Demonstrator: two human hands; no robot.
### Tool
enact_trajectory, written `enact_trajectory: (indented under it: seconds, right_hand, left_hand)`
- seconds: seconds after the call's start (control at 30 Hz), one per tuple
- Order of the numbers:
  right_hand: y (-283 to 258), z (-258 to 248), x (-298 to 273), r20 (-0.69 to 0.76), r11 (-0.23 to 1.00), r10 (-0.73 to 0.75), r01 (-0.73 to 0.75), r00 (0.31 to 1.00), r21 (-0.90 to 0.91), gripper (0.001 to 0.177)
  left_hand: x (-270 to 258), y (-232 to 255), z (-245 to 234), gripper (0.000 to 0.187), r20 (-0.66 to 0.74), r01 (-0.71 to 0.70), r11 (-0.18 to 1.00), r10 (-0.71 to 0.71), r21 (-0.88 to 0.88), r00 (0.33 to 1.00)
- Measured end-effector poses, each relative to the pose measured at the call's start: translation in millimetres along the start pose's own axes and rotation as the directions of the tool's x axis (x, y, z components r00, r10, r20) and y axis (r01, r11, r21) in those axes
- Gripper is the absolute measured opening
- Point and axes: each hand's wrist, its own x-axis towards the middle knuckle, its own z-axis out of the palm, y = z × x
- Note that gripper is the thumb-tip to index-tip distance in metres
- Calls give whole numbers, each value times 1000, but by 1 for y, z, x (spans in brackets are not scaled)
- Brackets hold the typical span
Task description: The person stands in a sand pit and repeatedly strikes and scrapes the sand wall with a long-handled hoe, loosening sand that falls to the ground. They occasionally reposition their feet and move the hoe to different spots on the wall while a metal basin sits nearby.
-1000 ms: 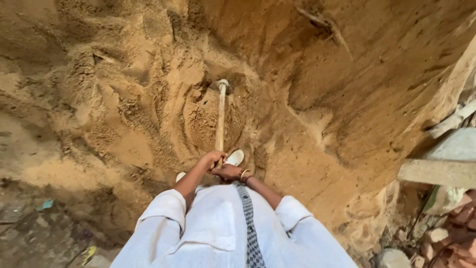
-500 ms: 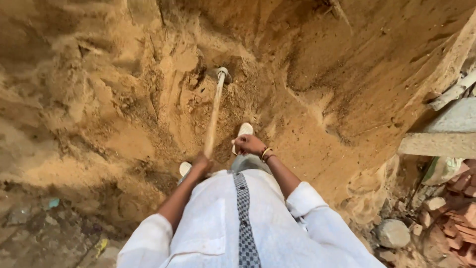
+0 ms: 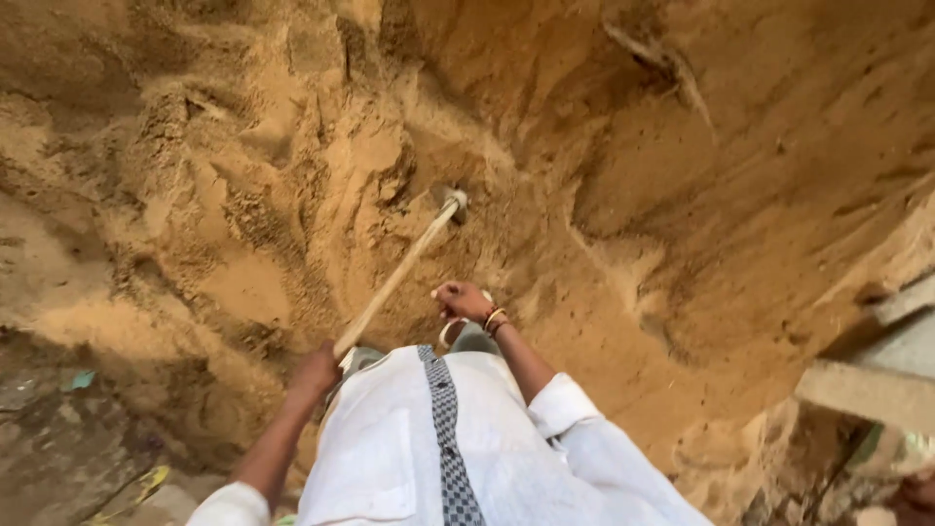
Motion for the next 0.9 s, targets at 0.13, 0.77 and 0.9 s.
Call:
enact_trajectory:
  seconds: [0.13, 0.77, 0.9]
  right_hand:
    - [3, -63, -7, -3, 999, -10, 10, 1000, 53, 27]
    - [6, -92, 156, 15, 984, 141, -138, 990, -111, 43]
    - [-1, -28, 194, -69, 908, 354, -361, 933, -213, 45]
  left_hand:
    - [21, 19, 9, 50, 111, 71, 997, -68, -27, 992]
    - [5, 62, -50, 55, -14, 149, 987, -150, -55, 989]
    - [15, 35, -62, 42, 20, 183, 981, -182, -67, 983]
